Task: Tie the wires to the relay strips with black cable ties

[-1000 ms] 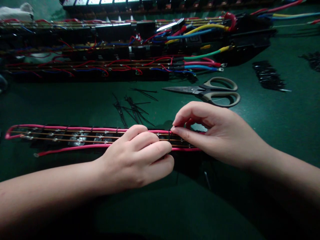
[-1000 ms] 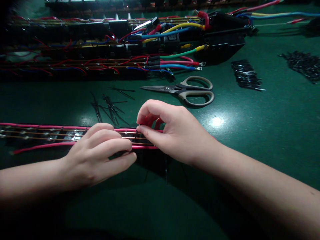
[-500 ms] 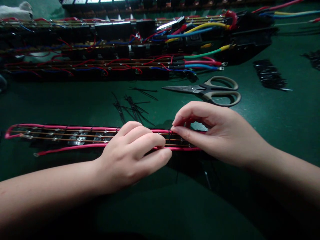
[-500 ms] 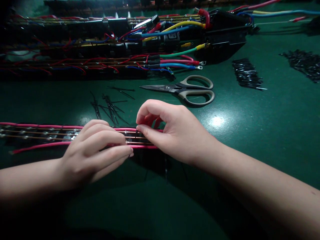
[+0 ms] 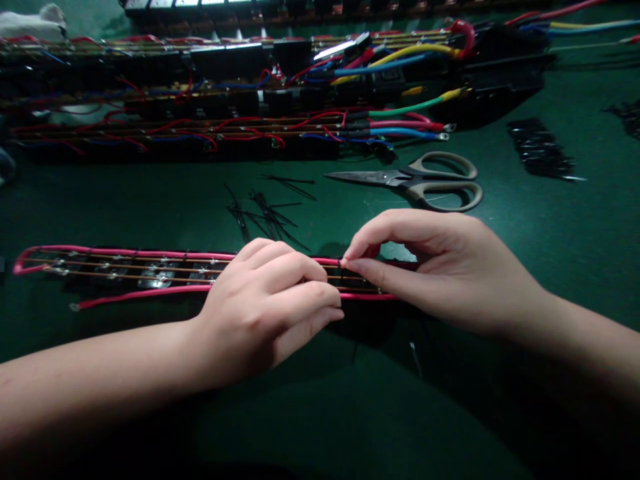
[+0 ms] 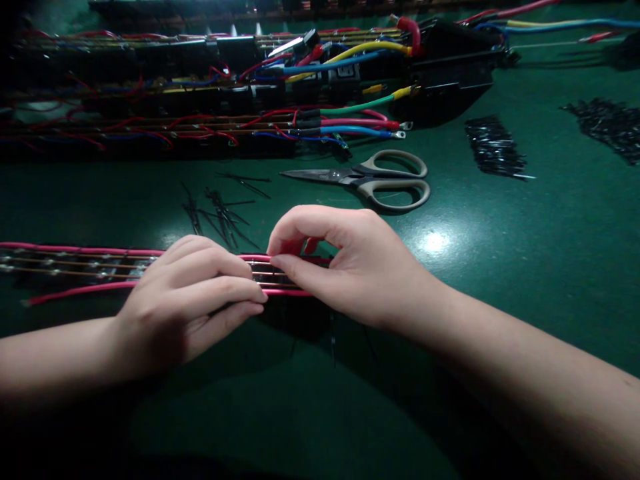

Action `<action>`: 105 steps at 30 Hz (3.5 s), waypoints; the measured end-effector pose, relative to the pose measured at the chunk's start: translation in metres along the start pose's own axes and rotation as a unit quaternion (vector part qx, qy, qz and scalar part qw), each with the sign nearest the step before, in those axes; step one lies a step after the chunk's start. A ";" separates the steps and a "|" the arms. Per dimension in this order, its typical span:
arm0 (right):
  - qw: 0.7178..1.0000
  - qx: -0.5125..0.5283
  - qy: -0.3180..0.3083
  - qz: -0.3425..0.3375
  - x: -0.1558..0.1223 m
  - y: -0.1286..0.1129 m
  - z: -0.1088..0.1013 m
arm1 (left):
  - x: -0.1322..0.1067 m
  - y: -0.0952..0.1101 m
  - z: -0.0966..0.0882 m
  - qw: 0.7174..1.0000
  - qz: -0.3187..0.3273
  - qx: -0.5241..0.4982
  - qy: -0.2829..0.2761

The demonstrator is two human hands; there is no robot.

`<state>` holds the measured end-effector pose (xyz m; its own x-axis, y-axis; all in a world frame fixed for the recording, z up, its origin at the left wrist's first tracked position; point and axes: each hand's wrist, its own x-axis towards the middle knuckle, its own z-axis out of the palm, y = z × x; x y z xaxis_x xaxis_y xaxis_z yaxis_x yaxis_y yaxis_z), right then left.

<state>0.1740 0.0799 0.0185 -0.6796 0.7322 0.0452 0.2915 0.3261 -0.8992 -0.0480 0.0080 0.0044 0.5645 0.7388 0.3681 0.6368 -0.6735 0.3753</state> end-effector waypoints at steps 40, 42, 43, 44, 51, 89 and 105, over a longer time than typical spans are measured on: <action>0.998 0.014 -0.055 -0.035 0.003 -0.004 -0.003 | 0.006 -0.002 0.002 0.994 -0.086 -0.068 -0.009; 0.998 0.015 -0.056 -0.038 0.003 -0.003 -0.003 | 0.006 -0.002 0.002 0.994 -0.086 -0.068 -0.009; 0.997 0.015 -0.056 -0.042 0.003 -0.003 -0.003 | 0.006 -0.002 0.002 0.994 -0.087 -0.069 -0.008; 0.997 0.016 -0.056 -0.045 0.003 -0.003 -0.003 | 0.006 -0.002 0.002 0.994 -0.087 -0.069 -0.008; 0.997 0.015 -0.064 -0.042 0.003 -0.002 -0.003 | 0.007 -0.001 0.002 0.994 -0.089 -0.067 -0.020; 0.995 -0.033 -0.080 -0.054 0.003 -0.001 -0.001 | 0.007 0.001 0.002 0.994 -0.097 -0.057 -0.013; 0.994 -0.034 -0.086 -0.063 0.003 -0.002 -0.002 | 0.007 0.004 0.002 0.994 -0.097 -0.057 -0.005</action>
<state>0.1730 0.0833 0.0211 -0.8172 0.5715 0.0752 0.2377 0.4530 -0.8593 -0.0403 0.0108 0.0072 0.4431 0.8543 0.2716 0.6708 -0.5170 0.5317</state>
